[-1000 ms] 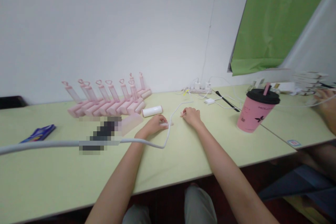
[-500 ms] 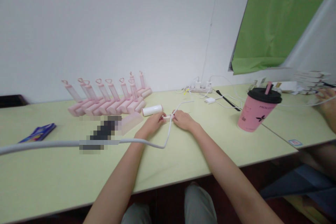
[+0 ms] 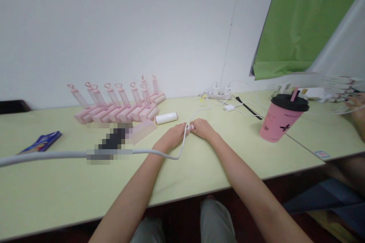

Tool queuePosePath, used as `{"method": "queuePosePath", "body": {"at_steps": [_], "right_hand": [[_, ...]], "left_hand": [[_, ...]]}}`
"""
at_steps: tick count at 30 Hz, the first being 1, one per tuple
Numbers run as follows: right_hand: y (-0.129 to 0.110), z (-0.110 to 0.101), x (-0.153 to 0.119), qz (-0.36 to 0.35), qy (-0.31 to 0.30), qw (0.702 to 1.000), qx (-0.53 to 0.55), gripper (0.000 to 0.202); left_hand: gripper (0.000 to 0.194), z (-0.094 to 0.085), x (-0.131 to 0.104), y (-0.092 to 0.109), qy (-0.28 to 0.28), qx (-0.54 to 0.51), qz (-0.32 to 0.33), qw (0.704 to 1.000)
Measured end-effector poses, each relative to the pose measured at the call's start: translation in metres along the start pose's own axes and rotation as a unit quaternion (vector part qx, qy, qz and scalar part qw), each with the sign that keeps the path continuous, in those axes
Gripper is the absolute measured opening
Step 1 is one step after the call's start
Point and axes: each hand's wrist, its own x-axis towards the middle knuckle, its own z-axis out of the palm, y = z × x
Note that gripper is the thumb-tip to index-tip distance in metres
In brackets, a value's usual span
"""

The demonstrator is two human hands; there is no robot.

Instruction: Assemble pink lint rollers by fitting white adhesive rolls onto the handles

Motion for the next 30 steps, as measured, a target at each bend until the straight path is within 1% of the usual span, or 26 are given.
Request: {"method": "queuePosePath", "body": {"at_steps": [4,7,11,16,20,23,26,30], "right_hand": [[-0.003,-0.001,0.0,-0.001,-0.008,1.0,-0.006,0.028],[-0.004,-0.002,-0.001,0.002,-0.018,1.0,-0.008,0.028],[-0.004,-0.003,-0.001,-0.013,-0.013,1.0,-0.01,0.029],[-0.005,-0.003,-0.002,-0.03,-0.024,0.999,-0.017,0.027],[-0.007,-0.007,-0.005,-0.036,-0.037,0.999,-0.015,0.026],[-0.008,-0.009,-0.006,-0.044,-0.041,0.998,-0.014,0.026],[-0.009,-0.01,-0.006,-0.044,-0.043,0.998,-0.014,0.025],[-0.011,-0.009,-0.007,-0.039,-0.055,0.998,-0.014,0.025]], "left_hand": [[0.031,-0.001,-0.001,0.007,-0.03,0.03,0.0,0.999],[0.033,-0.002,0.0,0.011,-0.04,0.072,-0.003,0.997],[0.036,-0.001,0.0,0.014,-0.052,0.115,-0.017,0.992],[0.034,0.007,0.002,0.011,-0.041,0.104,-0.018,0.994],[0.033,0.013,0.006,0.009,-0.052,0.086,-0.031,0.994],[0.035,0.014,0.007,0.01,-0.048,0.082,-0.046,0.994],[0.038,0.014,0.005,0.012,-0.046,0.09,-0.04,0.994],[0.04,0.012,0.002,0.016,-0.068,0.117,-0.039,0.99]]}}
